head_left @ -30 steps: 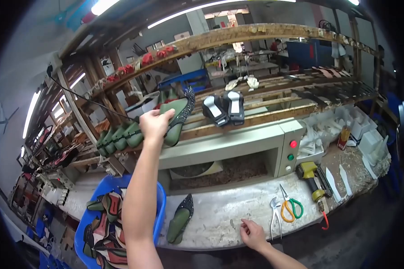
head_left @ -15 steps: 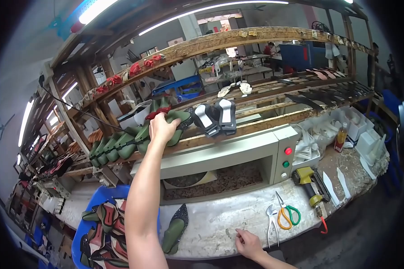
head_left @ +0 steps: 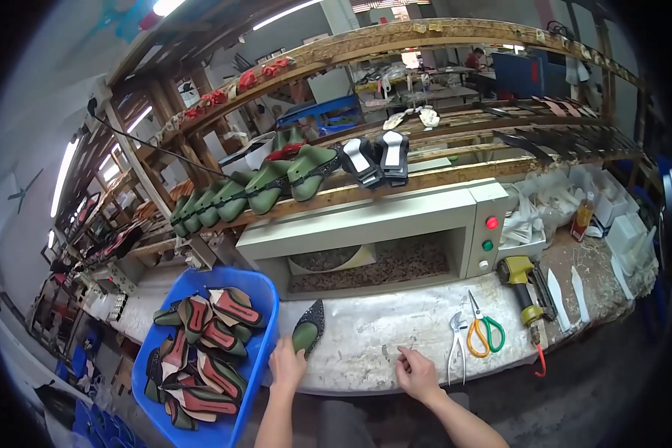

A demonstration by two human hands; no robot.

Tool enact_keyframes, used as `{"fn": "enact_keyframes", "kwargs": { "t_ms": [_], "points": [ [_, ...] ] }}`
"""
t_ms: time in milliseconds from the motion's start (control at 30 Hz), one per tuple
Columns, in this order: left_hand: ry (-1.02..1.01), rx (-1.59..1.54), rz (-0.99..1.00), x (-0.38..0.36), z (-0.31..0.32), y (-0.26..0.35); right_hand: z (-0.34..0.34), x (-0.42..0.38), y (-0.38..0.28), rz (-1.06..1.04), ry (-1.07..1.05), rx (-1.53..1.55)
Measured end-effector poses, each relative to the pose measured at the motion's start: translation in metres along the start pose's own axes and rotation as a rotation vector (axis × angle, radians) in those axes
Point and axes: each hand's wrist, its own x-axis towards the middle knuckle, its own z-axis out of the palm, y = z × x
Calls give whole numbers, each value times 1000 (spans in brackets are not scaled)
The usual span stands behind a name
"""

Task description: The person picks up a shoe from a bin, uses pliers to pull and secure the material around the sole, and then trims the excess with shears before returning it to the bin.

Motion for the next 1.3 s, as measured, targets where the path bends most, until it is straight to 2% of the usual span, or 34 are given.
{"fn": "enact_keyframes", "kwargs": {
  "t_ms": [133,333,400,467,500,633,667,767,800,867,900,967,1000,1067,1133,1300],
  "points": [
    [-128,-185,-252,-1,-12,-3,-2,-3,-1,74,6,49],
    [-171,-381,-228,-15,-11,-12,1,-5,2,60,40,16],
    [-115,-610,-299,-37,-3,-22,1,-11,2,-11,43,-46],
    [-93,-836,-340,-28,3,-24,3,-14,5,-55,77,-122],
    [-134,-827,-295,-15,-5,-10,3,-17,4,-16,120,-135],
    [47,-996,-64,2,-92,114,4,-20,4,-67,108,-141],
    [54,-944,48,19,-113,147,2,-21,5,-68,111,-154],
    [-25,-1121,199,101,-158,247,5,-27,7,-63,101,-116],
    [37,-1138,292,133,-157,278,6,-23,9,-73,102,-106],
    [-24,-1097,323,205,-150,331,7,-20,10,-84,103,-110],
    [-34,-1178,281,246,-132,357,7,-21,10,-75,95,-103],
    [45,-914,267,302,-113,395,6,-24,11,-40,72,-87],
    [49,-924,272,319,-108,404,5,-25,11,-44,75,-98],
    [44,-836,117,350,-99,418,6,-26,10,-18,79,-90],
    [33,-736,-42,366,-92,428,7,-26,10,15,78,-76],
    [35,-645,-111,368,-96,424,10,-24,12,8,58,-101]
  ]
}}
